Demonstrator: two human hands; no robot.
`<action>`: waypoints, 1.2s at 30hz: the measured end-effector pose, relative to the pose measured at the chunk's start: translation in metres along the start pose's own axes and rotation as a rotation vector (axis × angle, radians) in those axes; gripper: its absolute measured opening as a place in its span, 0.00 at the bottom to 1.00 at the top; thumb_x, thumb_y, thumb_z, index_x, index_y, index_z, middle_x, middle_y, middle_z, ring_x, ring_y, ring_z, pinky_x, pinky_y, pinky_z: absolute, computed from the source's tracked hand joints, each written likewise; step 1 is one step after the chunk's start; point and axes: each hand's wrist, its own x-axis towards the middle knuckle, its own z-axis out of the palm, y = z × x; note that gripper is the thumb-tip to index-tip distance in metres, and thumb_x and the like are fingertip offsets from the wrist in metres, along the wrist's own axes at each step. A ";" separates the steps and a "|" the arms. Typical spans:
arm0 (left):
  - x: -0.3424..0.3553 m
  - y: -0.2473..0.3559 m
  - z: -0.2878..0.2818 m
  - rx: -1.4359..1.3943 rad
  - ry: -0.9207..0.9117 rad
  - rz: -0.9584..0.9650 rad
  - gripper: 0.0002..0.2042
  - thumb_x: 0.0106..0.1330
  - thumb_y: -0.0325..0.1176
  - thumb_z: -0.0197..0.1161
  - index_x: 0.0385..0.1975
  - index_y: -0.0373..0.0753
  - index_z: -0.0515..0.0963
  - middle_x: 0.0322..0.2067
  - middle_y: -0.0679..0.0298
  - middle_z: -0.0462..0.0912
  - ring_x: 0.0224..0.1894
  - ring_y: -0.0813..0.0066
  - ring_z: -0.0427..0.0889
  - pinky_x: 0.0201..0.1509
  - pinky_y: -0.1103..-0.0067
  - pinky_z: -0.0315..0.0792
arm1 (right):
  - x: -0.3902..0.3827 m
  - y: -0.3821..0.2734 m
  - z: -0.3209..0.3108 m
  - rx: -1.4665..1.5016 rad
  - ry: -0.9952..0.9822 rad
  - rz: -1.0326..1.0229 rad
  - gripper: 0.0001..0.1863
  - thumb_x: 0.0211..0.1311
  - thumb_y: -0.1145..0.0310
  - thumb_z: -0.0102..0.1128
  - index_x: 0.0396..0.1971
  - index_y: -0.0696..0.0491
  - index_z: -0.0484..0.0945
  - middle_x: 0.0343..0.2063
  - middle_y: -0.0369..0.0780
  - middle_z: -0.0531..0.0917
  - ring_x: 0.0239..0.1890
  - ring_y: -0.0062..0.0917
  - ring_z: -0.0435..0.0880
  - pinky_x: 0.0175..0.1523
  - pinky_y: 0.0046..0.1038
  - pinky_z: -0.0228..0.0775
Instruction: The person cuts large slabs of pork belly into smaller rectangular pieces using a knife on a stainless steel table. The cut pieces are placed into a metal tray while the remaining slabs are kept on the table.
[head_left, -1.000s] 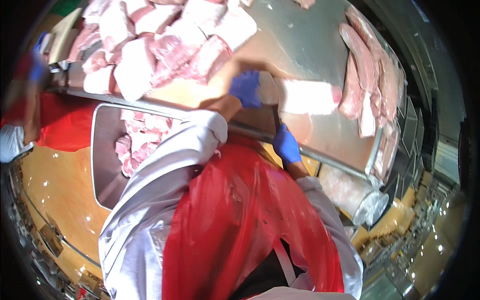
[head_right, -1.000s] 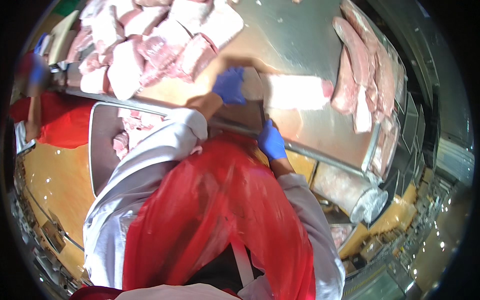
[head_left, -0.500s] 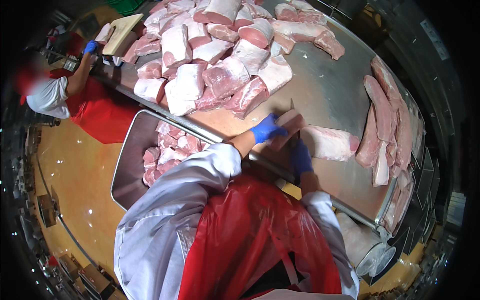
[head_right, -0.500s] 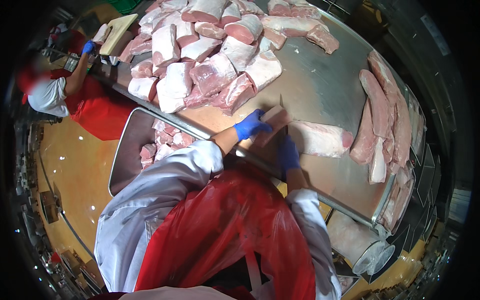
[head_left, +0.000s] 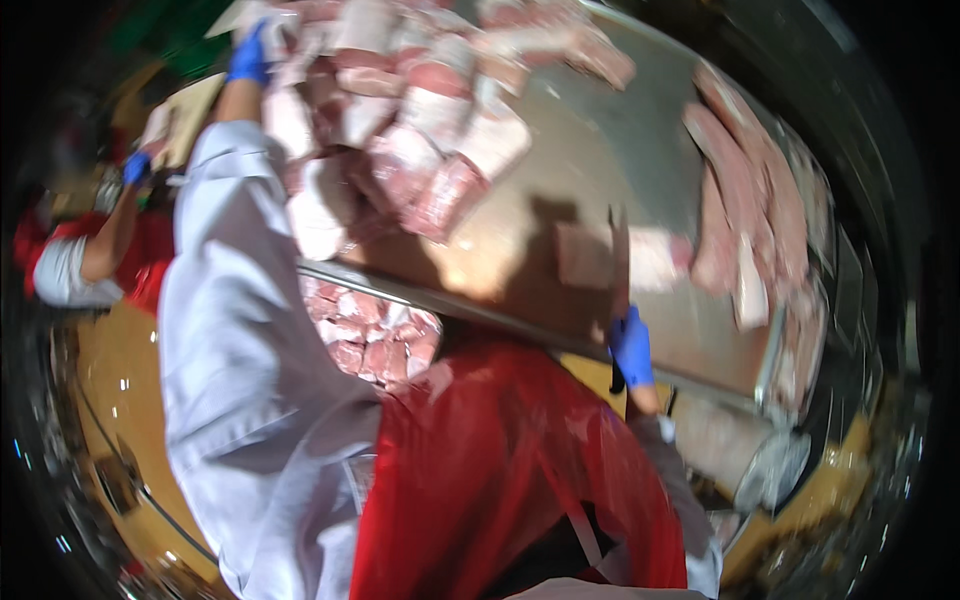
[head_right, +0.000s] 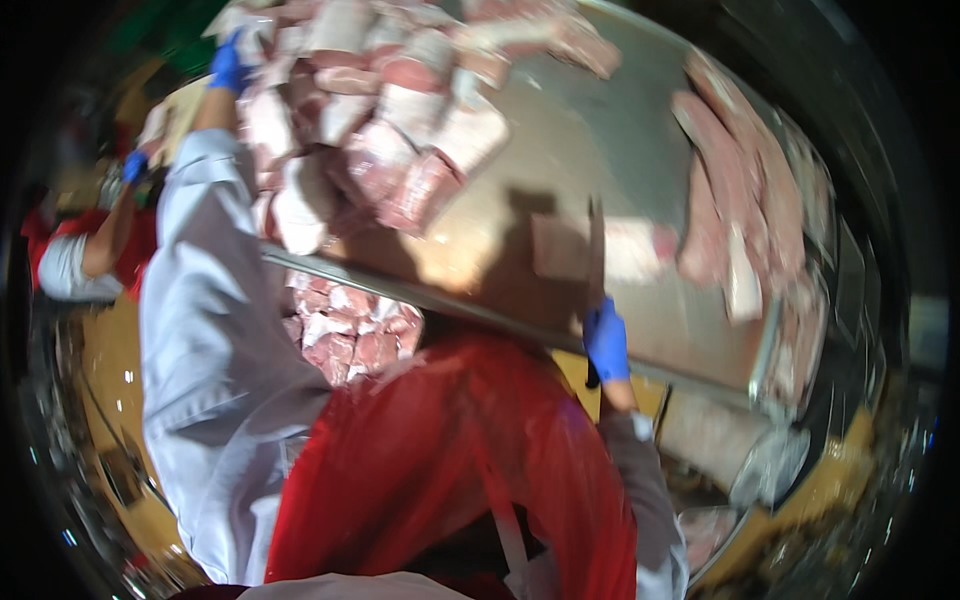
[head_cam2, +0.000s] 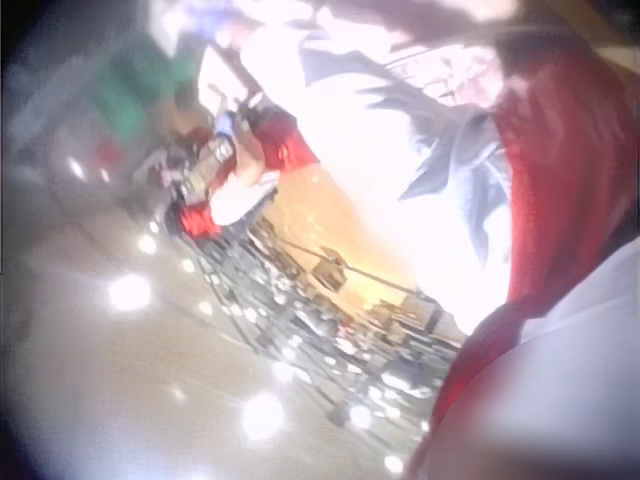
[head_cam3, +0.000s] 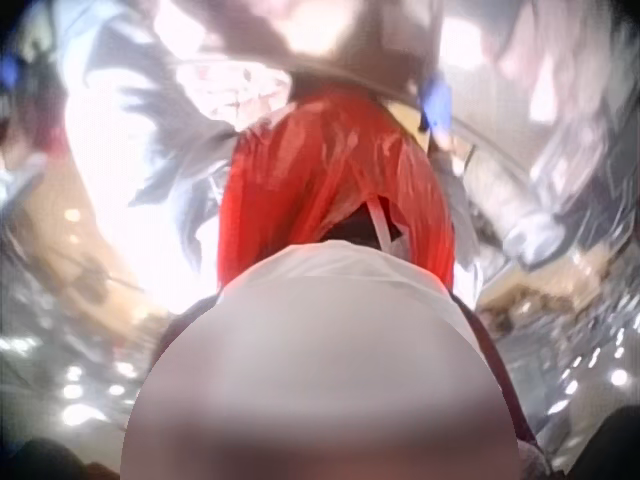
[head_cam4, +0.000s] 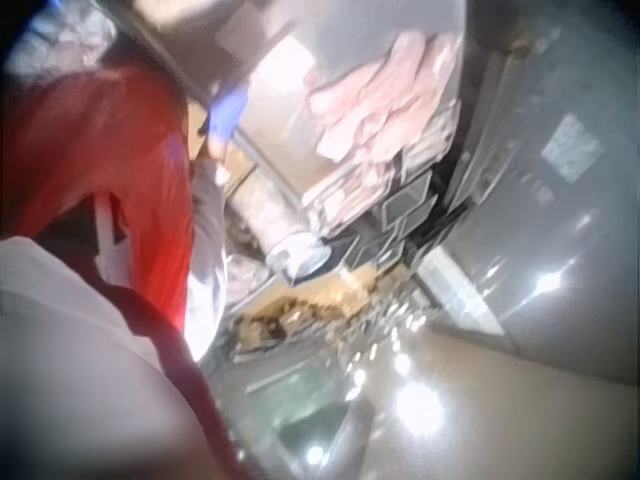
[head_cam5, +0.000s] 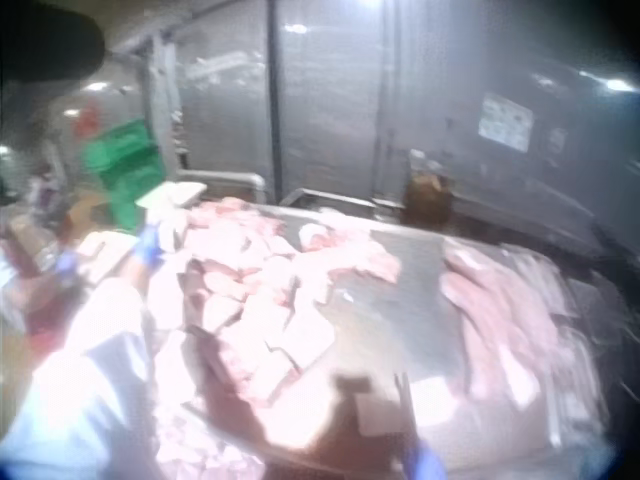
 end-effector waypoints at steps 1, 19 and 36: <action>-0.061 -0.056 0.126 0.080 -0.049 0.055 0.28 0.55 0.56 0.70 0.47 0.40 0.78 0.42 0.60 0.80 0.41 0.65 0.77 0.48 0.69 0.73 | -0.029 0.024 -0.015 -0.124 0.062 0.230 0.08 0.66 0.70 0.49 0.34 0.60 0.68 0.17 0.56 0.76 0.21 0.51 0.79 0.26 0.45 0.68; -0.492 -0.404 0.334 1.509 -1.039 1.017 0.47 0.44 0.48 0.74 0.66 0.38 0.61 0.63 0.49 0.63 0.65 0.50 0.64 0.66 0.50 0.57 | -0.032 -0.005 -0.042 -0.504 -0.152 0.414 0.14 0.62 0.70 0.48 0.45 0.60 0.68 0.30 0.57 0.82 0.34 0.54 0.82 0.41 0.51 0.74; -0.496 -0.392 0.334 1.490 -1.019 0.861 0.43 0.43 0.50 0.76 0.60 0.40 0.64 0.50 0.54 0.71 0.52 0.56 0.74 0.53 0.61 0.69 | 0.028 0.040 -0.021 -0.361 -0.193 0.440 0.16 0.66 0.66 0.43 0.46 0.62 0.69 0.44 0.61 0.79 0.50 0.56 0.78 0.54 0.50 0.69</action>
